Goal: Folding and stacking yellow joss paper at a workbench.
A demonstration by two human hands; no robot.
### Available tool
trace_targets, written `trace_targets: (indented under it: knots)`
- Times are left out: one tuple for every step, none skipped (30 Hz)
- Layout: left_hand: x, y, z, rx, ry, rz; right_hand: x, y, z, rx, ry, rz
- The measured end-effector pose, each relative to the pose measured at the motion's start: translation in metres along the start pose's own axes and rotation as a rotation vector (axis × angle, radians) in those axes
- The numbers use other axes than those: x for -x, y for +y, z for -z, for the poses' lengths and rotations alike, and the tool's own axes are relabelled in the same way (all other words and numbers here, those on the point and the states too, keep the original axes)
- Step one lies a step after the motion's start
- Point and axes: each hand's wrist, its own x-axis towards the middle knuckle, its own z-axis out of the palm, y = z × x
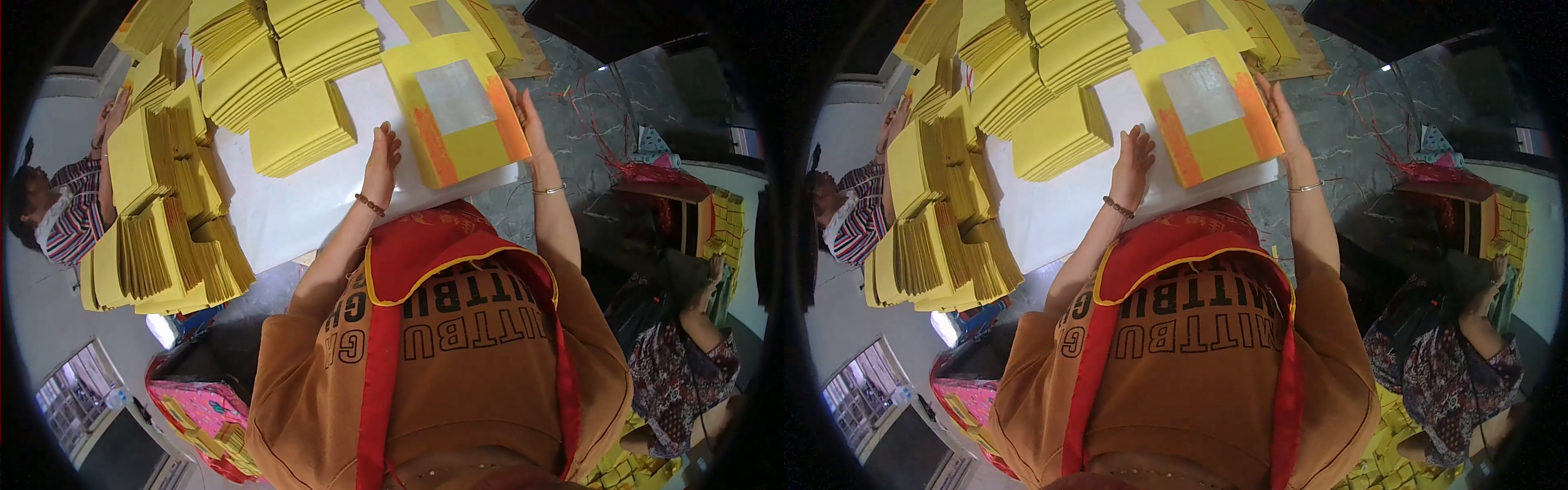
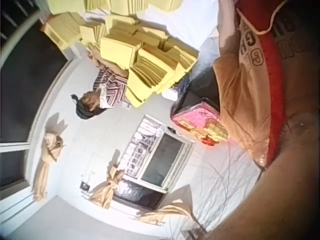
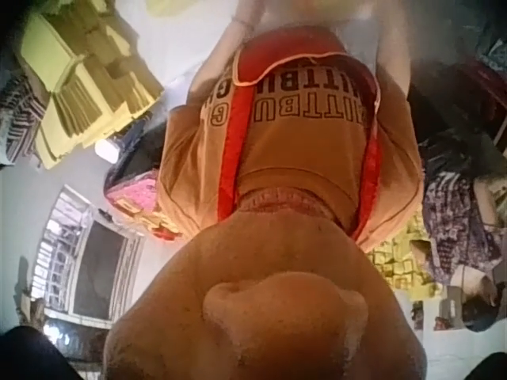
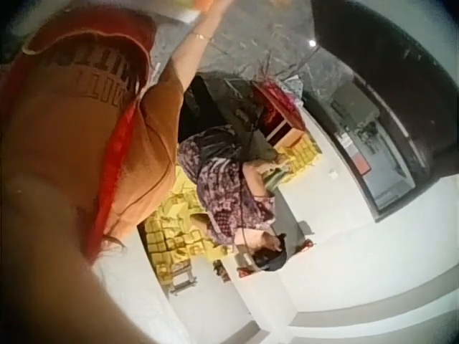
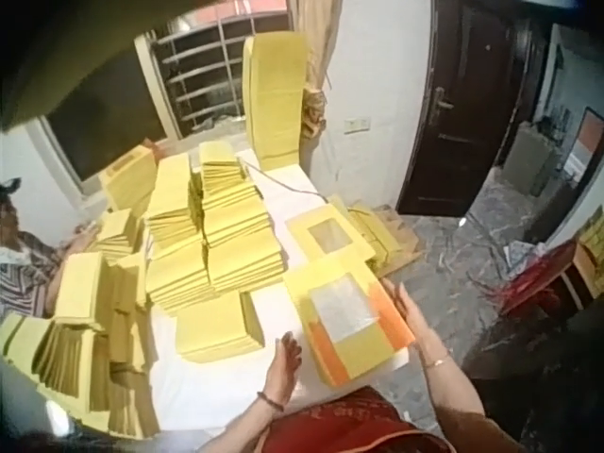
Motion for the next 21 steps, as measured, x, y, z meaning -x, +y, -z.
trace_targets:
  knots:
    - [-0.002,-0.001,-0.008,0.001,0.019,-0.023,-0.004,0.003,0.005,-0.006,0.001,-0.006]
    - [-0.003,-0.003,-0.014,0.003,0.039,-0.046,-0.008,0.005,0.011,0.004,-0.026,-0.028]
    - [-0.005,-0.006,-0.019,0.004,0.051,-0.045,-0.012,0.005,0.010,0.018,-0.061,-0.053]
    - [-0.008,-0.010,-0.023,0.039,0.082,-0.069,-0.007,0.002,0.007,0.057,-0.105,-0.136]
    - [-0.009,-0.013,-0.026,0.075,0.114,-0.096,-0.009,0.006,0.009,0.056,-0.114,-0.145]
    - [-0.011,-0.014,-0.032,0.078,0.123,-0.098,-0.011,0.008,0.011,0.020,-0.100,-0.198]
    - [-0.013,-0.014,-0.036,0.118,0.107,-0.127,-0.013,0.009,0.012,-0.015,-0.087,-0.250]
    - [-0.014,-0.015,-0.040,0.158,0.092,-0.157,-0.013,0.010,0.013,-0.012,-0.096,-0.256]
    - [-0.014,-0.012,-0.044,0.161,0.102,-0.163,-0.009,0.006,0.006,-0.012,-0.088,-0.221]
    - [-0.012,-0.009,-0.046,0.191,0.082,-0.119,-0.007,0.005,0.000,-0.012,-0.081,-0.186]
    - [-0.009,-0.006,-0.048,0.221,0.061,-0.076,-0.009,0.009,0.000,-0.010,-0.092,-0.191]
    - [-0.006,-0.002,-0.050,0.223,0.066,-0.082,-0.009,0.014,-0.001,0.026,-0.098,-0.163]
    - [-0.002,0.001,-0.051,0.269,0.099,-0.057,-0.010,0.016,-0.002,0.062,-0.104,-0.135]
    - [-0.001,0.002,-0.053,0.315,0.132,-0.033,-0.011,0.017,-0.003,0.063,-0.112,-0.136]
    - [-0.001,0.002,-0.052,0.319,0.144,-0.040,-0.011,0.015,-0.013,0.039,-0.158,-0.142]
    - [0.000,0.001,-0.051,0.319,0.198,-0.040,-0.011,0.012,-0.019,0.014,-0.204,-0.148]
    - [0.000,0.000,-0.050,0.319,0.252,-0.039,-0.010,0.010,-0.021,0.015,-0.215,-0.155]
    - [0.001,0.002,-0.052,0.323,0.262,-0.043,-0.009,0.007,-0.023,0.024,-0.202,-0.165]
    - [0.003,0.006,-0.055,0.315,0.266,-0.014,-0.010,0.006,-0.023,0.034,-0.188,-0.174]
    - [0.004,0.008,-0.057,0.307,0.270,0.015,-0.012,0.007,-0.022,0.036,-0.196,-0.181]
    - [0.005,0.010,-0.058,0.310,0.275,0.013,-0.013,0.010,-0.020,0.042,-0.198,-0.162]
